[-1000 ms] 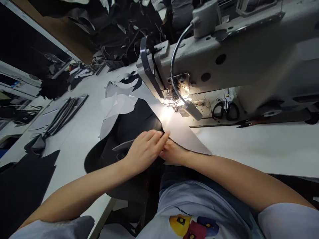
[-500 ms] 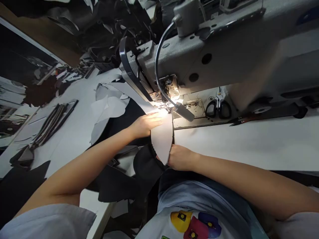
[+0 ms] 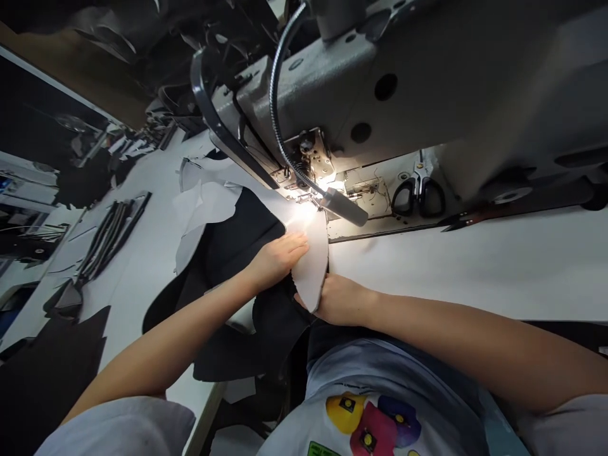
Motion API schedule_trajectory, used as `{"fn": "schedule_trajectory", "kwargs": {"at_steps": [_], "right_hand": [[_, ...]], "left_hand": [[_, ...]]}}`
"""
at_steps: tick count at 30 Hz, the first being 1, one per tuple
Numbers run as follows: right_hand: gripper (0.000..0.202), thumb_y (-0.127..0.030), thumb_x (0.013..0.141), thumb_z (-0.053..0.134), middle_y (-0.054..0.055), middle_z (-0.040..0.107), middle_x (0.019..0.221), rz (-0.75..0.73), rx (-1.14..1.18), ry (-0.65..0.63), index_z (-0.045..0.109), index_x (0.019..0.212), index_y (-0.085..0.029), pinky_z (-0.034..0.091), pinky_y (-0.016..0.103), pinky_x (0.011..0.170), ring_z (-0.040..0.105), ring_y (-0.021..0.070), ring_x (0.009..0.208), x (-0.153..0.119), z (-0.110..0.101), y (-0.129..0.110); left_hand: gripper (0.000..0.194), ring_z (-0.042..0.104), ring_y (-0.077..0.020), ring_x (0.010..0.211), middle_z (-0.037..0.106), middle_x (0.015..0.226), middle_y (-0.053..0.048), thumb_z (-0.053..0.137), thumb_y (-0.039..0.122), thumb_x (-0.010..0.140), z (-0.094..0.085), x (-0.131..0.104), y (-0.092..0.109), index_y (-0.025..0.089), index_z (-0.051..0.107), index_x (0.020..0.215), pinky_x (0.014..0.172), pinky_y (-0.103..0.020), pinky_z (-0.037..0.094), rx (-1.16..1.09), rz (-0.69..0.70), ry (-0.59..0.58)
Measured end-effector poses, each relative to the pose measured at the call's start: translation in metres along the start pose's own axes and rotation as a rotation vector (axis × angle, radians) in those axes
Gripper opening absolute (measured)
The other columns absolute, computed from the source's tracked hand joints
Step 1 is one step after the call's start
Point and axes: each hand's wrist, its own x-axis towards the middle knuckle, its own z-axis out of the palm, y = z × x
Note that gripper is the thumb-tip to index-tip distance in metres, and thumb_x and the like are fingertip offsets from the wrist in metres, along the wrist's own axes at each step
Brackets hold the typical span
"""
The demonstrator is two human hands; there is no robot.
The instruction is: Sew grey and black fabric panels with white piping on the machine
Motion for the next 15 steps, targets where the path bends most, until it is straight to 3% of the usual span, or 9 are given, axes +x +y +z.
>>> {"fn": "schedule_trajectory", "kwargs": {"at_steps": [3, 6, 11, 15], "right_hand": [[0.033, -0.009, 0.091, 0.040, 0.009, 0.073, 0.090, 0.021, -0.065, 0.001, 0.071, 0.104, -0.008, 0.058, 0.027, 0.074, 0.068, 0.0161, 0.078, 0.003, -0.011, -0.005], [0.036, -0.005, 0.088, 0.043, 0.015, 0.071, 0.105, -0.044, -0.164, -0.054, 0.066, 0.116, -0.007, 0.057, 0.030, 0.083, 0.068, 0.0206, 0.092, 0.001, -0.017, -0.009], [0.032, -0.004, 0.088, 0.044, 0.014, 0.072, 0.099, -0.015, -0.261, 0.097, 0.067, 0.111, -0.009, 0.057, 0.037, 0.082, 0.067, 0.0241, 0.086, -0.003, -0.013, -0.009], [0.027, -0.005, 0.084, 0.048, 0.011, 0.072, 0.090, 0.032, -0.309, 0.148, 0.070, 0.098, -0.013, 0.058, 0.039, 0.077, 0.066, 0.0242, 0.079, -0.002, -0.011, -0.009]], "left_hand": [[0.039, 0.061, -0.0296, 0.117, 0.066, 0.115, -0.022, 0.039, 0.007, 0.093, -0.001, 0.009, 0.024, 0.006, 0.057, 0.128, 0.102, -0.048, 0.048, 0.051, -0.117, -0.075], [0.046, 0.056, -0.0342, 0.124, 0.061, 0.125, -0.025, 0.041, 0.010, 0.095, 0.002, 0.011, 0.034, 0.012, 0.047, 0.141, 0.103, -0.058, 0.044, 0.097, -0.135, -0.072], [0.038, 0.047, -0.0335, 0.134, 0.055, 0.137, -0.023, 0.042, 0.009, 0.096, 0.002, -0.002, 0.010, 0.015, 0.060, 0.128, 0.108, -0.059, 0.039, 0.051, -0.104, -0.006], [0.042, 0.041, -0.0342, 0.139, 0.048, 0.146, -0.021, 0.044, 0.010, 0.096, 0.001, -0.005, 0.000, 0.023, 0.056, 0.134, 0.107, -0.066, 0.035, 0.020, -0.152, -0.082]]}}
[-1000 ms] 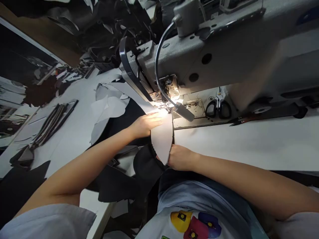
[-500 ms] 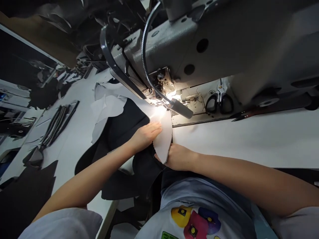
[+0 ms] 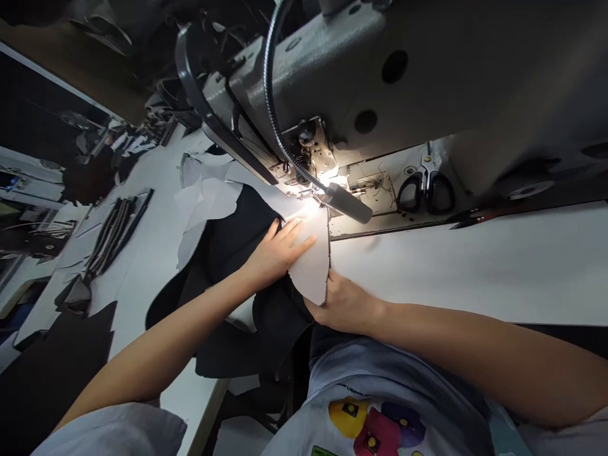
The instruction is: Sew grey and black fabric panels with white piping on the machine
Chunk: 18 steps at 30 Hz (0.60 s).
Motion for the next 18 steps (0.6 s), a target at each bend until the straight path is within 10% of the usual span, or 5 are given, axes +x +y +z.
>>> {"fn": "schedule_trajectory", "kwargs": {"at_steps": [8, 18], "right_hand": [[0.030, 0.002, 0.080, 0.044, 0.010, 0.070, 0.078, -0.180, 0.028, -0.091, 0.068, 0.076, -0.015, 0.044, 0.028, 0.044, 0.057, 0.0178, 0.063, 0.000, -0.006, -0.005], [0.030, 0.001, 0.083, 0.045, 0.013, 0.071, 0.085, -0.056, -0.067, 0.018, 0.072, 0.096, -0.003, 0.059, 0.036, 0.072, 0.065, 0.0223, 0.079, -0.003, -0.005, 0.006]], "left_hand": [[0.045, 0.038, -0.0353, 0.140, 0.038, 0.153, -0.019, 0.049, 0.017, 0.097, 0.001, 0.005, 0.006, 0.030, 0.052, 0.139, 0.107, -0.068, 0.032, -0.056, -0.017, -0.024], [0.048, 0.039, -0.0354, 0.140, 0.038, 0.153, -0.018, 0.048, 0.019, 0.097, 0.004, 0.024, -0.011, 0.030, 0.049, 0.143, 0.109, -0.067, 0.032, 0.001, -0.067, -0.058]]}}
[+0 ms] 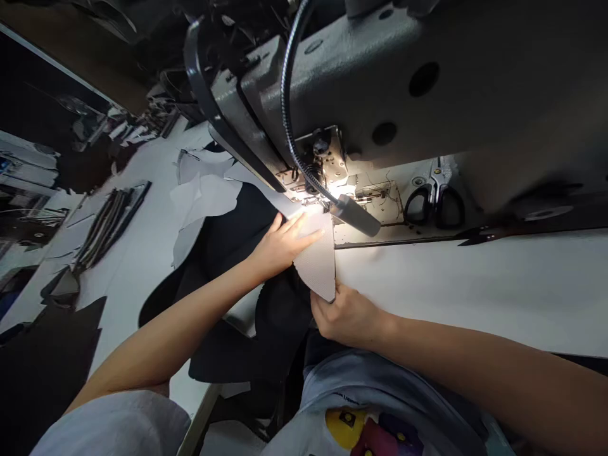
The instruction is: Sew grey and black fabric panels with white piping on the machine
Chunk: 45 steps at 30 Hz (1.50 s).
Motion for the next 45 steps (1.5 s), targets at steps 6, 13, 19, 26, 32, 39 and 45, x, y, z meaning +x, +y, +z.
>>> {"fn": "schedule_trajectory", "kwargs": {"at_steps": [6, 13, 19, 26, 32, 39, 45], "right_hand": [[0.026, -0.004, 0.089, 0.047, 0.013, 0.070, 0.081, 0.081, 0.054, -0.031, 0.069, 0.102, -0.004, 0.057, 0.039, 0.082, 0.067, 0.0216, 0.077, 0.001, 0.011, 0.007], [0.030, -0.005, 0.093, 0.041, 0.015, 0.072, 0.095, 0.109, 0.107, -0.093, 0.069, 0.103, -0.008, 0.054, 0.029, 0.066, 0.067, 0.0192, 0.080, 0.002, 0.013, 0.013], [0.028, -0.006, 0.089, 0.044, 0.016, 0.072, 0.096, 0.111, 0.180, -0.015, 0.071, 0.098, -0.005, 0.055, 0.033, 0.078, 0.068, 0.0227, 0.087, -0.001, 0.007, 0.004], [0.031, -0.014, 0.089, 0.049, 0.020, 0.068, 0.118, 0.220, 0.258, -0.075, 0.071, 0.108, -0.003, 0.051, 0.037, 0.099, 0.064, 0.0273, 0.110, -0.003, 0.011, 0.005], [0.038, -0.023, 0.090, 0.051, 0.023, 0.062, 0.128, 0.211, 0.227, -0.204, 0.066, 0.118, -0.001, 0.048, 0.041, 0.104, 0.060, 0.0300, 0.117, 0.001, 0.018, 0.025], [0.045, -0.028, 0.090, 0.052, 0.026, 0.058, 0.131, 0.187, 0.264, -0.235, 0.062, 0.122, 0.003, 0.045, 0.043, 0.106, 0.053, 0.0334, 0.126, 0.004, 0.022, 0.041], [0.033, -0.013, 0.093, 0.043, 0.010, 0.070, 0.101, 0.288, 0.209, -0.138, 0.067, 0.115, -0.009, 0.048, 0.029, 0.077, 0.063, 0.0188, 0.088, -0.002, 0.011, 0.055]], "left_hand": [[0.049, 0.041, -0.0362, 0.138, 0.043, 0.150, -0.018, 0.041, 0.012, 0.096, 0.000, 0.021, -0.023, 0.027, 0.050, 0.143, 0.110, -0.064, 0.033, 0.080, -0.018, -0.019], [0.037, 0.051, -0.0321, 0.130, 0.057, 0.136, -0.019, 0.046, 0.013, 0.093, -0.016, 0.014, 0.021, 0.012, 0.061, 0.127, 0.109, -0.053, 0.041, 0.043, 0.039, 0.143], [0.030, 0.062, -0.0230, 0.117, 0.068, 0.122, -0.013, 0.040, 0.013, 0.099, 0.011, -0.016, 0.044, 0.010, 0.064, 0.116, 0.100, -0.034, 0.053, -0.045, 0.237, 0.420], [0.034, 0.061, -0.0240, 0.121, 0.066, 0.125, -0.015, 0.043, 0.008, 0.093, 0.036, -0.001, 0.020, 0.013, 0.066, 0.118, 0.099, -0.037, 0.055, -0.141, 0.161, 0.518], [0.038, 0.061, -0.0236, 0.120, 0.065, 0.128, -0.014, 0.043, 0.008, 0.092, 0.044, 0.020, 0.000, 0.016, 0.068, 0.120, 0.098, -0.038, 0.054, -0.138, 0.127, 0.525], [0.023, 0.066, -0.0188, 0.096, 0.072, 0.107, -0.008, 0.049, 0.018, 0.097, 0.041, 0.029, -0.022, 0.020, 0.071, 0.102, 0.082, -0.031, 0.053, -0.012, 0.364, 0.682], [0.025, 0.062, -0.0171, 0.087, 0.071, 0.088, -0.005, 0.045, 0.020, 0.099, 0.041, 0.029, -0.023, 0.021, 0.069, 0.092, 0.079, -0.031, 0.048, -0.137, 0.348, 0.659]]}}
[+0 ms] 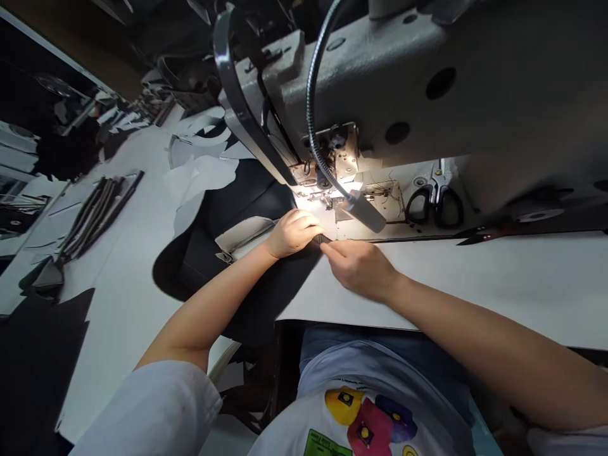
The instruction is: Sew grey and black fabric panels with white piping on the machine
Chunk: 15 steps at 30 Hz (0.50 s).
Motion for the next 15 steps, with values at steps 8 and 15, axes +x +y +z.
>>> {"fn": "schedule_trajectory", "kwargs": {"at_steps": [8, 15], "right_hand": [[0.040, -0.032, 0.095, 0.046, 0.007, 0.067, 0.081, 0.229, -0.161, -0.197, 0.064, 0.125, -0.014, 0.035, 0.032, 0.068, 0.056, 0.0192, 0.071, 0.009, 0.007, 0.013], [0.042, -0.030, 0.097, 0.039, 0.008, 0.070, 0.083, 0.205, -0.191, -0.192, 0.064, 0.126, -0.011, 0.040, 0.033, 0.080, 0.058, 0.0191, 0.067, 0.012, 0.011, 0.016]], "left_hand": [[0.031, 0.062, -0.0192, 0.095, 0.070, 0.092, -0.008, 0.042, 0.025, 0.101, 0.010, 0.007, -0.014, 0.019, 0.070, 0.088, 0.087, -0.035, 0.050, -0.143, -0.175, -0.055], [0.035, 0.065, -0.0189, 0.099, 0.073, 0.099, -0.006, 0.041, 0.029, 0.102, 0.021, 0.018, -0.043, 0.020, 0.074, 0.091, 0.093, -0.036, 0.051, -0.099, -0.189, -0.026]]}}
